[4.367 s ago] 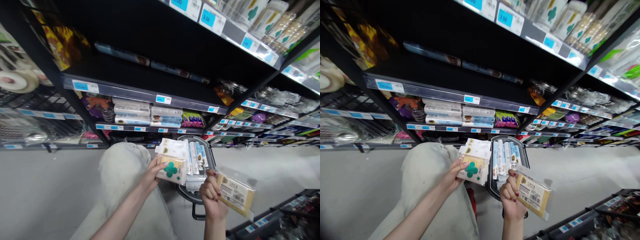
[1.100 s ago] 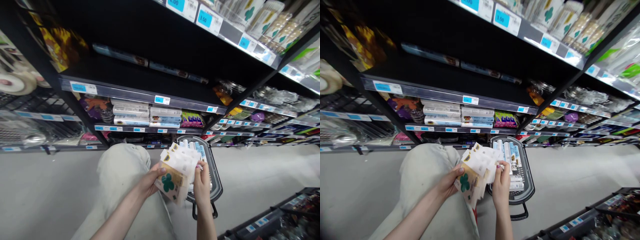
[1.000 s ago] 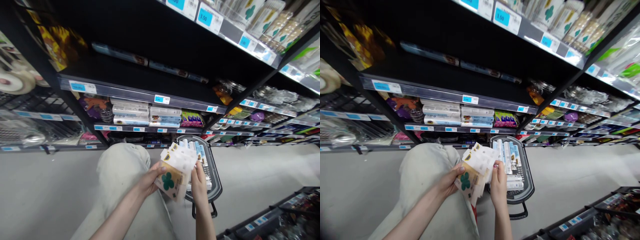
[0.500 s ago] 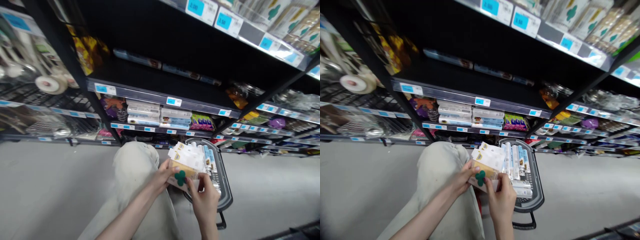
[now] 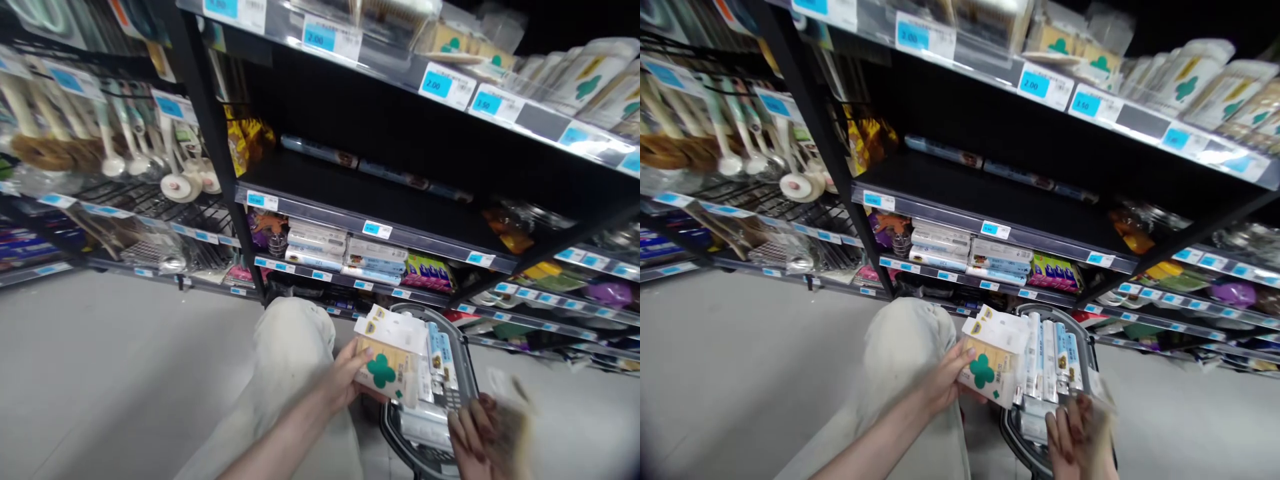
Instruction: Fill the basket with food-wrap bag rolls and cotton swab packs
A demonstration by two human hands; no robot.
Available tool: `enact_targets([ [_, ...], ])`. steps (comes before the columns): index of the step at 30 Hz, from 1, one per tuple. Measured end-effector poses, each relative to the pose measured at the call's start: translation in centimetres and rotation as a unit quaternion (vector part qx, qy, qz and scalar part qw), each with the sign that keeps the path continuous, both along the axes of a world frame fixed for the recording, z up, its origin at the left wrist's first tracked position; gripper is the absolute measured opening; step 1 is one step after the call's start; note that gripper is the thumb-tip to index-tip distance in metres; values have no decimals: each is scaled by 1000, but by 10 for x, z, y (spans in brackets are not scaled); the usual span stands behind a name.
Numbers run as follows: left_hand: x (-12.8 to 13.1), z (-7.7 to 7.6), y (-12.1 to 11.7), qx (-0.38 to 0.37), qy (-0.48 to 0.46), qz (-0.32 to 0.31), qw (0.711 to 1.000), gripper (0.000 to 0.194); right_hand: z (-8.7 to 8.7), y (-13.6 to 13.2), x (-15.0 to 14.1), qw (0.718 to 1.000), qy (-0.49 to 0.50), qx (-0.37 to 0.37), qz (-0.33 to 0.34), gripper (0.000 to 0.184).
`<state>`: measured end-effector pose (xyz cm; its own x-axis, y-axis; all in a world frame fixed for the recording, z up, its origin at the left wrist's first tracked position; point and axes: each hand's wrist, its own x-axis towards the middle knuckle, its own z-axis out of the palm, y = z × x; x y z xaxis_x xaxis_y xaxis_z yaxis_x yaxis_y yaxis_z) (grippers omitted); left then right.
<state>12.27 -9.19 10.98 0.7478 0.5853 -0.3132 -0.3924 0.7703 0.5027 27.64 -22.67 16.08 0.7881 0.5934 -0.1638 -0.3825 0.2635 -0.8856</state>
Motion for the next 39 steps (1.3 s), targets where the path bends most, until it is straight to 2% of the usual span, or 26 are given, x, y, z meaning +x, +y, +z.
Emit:
enact_targets([
  [1,0,0,0,-4,-2,-2,1000,40,4,-1,1,996,57,59,29,11],
  [3,-1,-2,0,-13,-7,-10,1000,40,9,0,-3,969,169,168,61,10],
  [6,-2,-4,0,-29,-9,-12,999,42,9,3,-13,897,292,315,103,15],
  [9,-3,-6,0,-43,-15,-8,999,44,4,6,-17,833,329,421,145,19],
  [11,-3,-7,0,-49,-20,-7,999,46,1,6,-16,817,323,451,157,19],
  [14,-4,-7,0,-51,-28,-6,998,51,-1,3,-12,826,303,454,144,17],
  [16,-3,-8,-1,-52,-35,-5,998,53,-1,1,-10,848,284,433,114,16],
  [19,-3,-9,-2,-54,-47,-7,997,55,1,-3,-7,900,237,361,50,16],
  [22,-2,-11,-3,-52,-57,-14,997,46,-1,-6,1,963,146,227,-1,13],
  [24,-2,-12,-3,-53,-67,-21,996,39,-5,-7,7,991,51,108,-56,16],
  [25,-2,-13,-4,-56,-74,-24,995,37,-7,-7,10,994,0,47,-95,20],
  [27,-2,-13,-4,-62,-90,-29,994,36,-12,-5,12,981,-83,-68,-164,28],
  [29,-2,-13,-4,-61,-100,-34,993,38,-16,-3,11,961,-132,-162,-180,34],
  [31,-3,-13,-4,-53,-104,-38,992,41,-18,0,6,953,-157,-218,-141,37],
  [35,-1,-15,-6,-35,-99,-47,993,42,-21,8,-6,946,-216,-240,-39,39],
  [39,1,-17,-6,-27,-105,-53,993,43,-26,19,-15,911,-302,-279,13,40],
])
